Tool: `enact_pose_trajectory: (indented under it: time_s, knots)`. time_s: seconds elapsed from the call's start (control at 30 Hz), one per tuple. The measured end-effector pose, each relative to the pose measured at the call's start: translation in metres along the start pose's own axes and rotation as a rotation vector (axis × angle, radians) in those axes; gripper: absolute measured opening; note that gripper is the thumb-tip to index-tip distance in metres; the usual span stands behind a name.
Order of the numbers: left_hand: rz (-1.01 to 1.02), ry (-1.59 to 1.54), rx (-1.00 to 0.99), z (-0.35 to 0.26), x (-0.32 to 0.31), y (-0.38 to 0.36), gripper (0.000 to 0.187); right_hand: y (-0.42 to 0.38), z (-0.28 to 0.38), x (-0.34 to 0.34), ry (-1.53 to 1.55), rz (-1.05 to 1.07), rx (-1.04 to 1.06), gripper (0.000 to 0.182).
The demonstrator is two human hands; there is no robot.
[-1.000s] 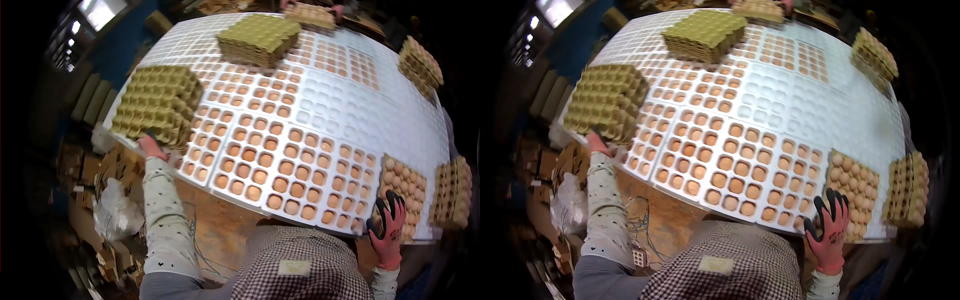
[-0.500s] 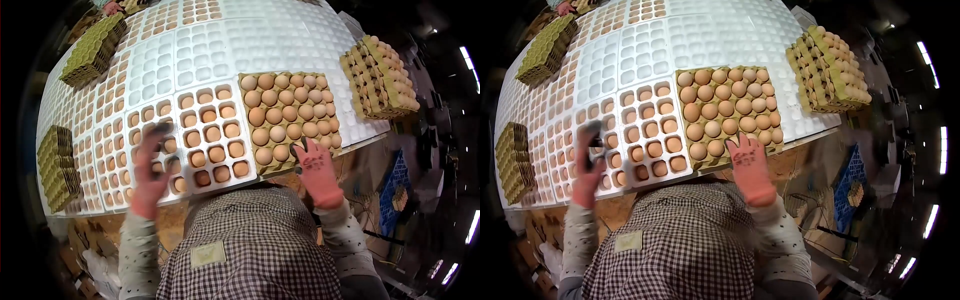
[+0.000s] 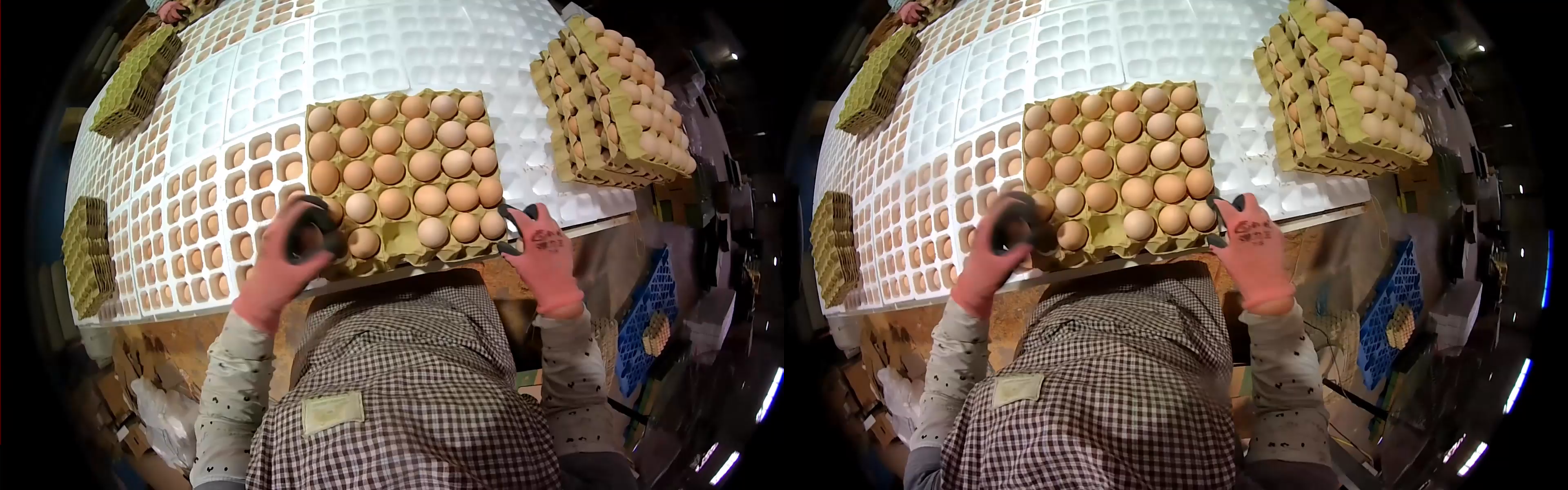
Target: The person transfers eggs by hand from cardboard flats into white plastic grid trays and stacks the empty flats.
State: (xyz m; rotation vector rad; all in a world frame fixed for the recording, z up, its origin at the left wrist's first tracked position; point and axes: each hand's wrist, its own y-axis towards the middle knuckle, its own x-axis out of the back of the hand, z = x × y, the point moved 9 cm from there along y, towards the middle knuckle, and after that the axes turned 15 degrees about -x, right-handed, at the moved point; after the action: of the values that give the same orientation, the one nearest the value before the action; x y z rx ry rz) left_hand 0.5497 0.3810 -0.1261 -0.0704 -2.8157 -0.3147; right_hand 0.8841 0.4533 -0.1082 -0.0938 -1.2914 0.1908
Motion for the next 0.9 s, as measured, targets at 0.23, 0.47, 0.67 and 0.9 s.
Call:
enact_pose_trajectory:
  time_s: [0.23,0.47,0.67,0.9]
  knots:
    - [0.222,0.742,-0.262,-0.053,-0.063,0.019,0.053,0.000,0.011,-0.006,0.110,0.040,0.139,0.062]
    - [0.394,0.979,-0.376,-0.060,-0.150,0.052,0.035,-0.011,0.041,-0.030,-0.059,-0.041,0.122,0.061]
    - [0.263,0.328,-0.235,-0.041,-0.104,0.065,0.039,0.004,-0.003,-0.014,0.715,0.038,-0.107,0.060]
    - [0.014,-0.950,0.093,0.001,0.009,0.023,0.039,0.039,0.082,-0.014,0.961,0.330,-0.211,0.044]
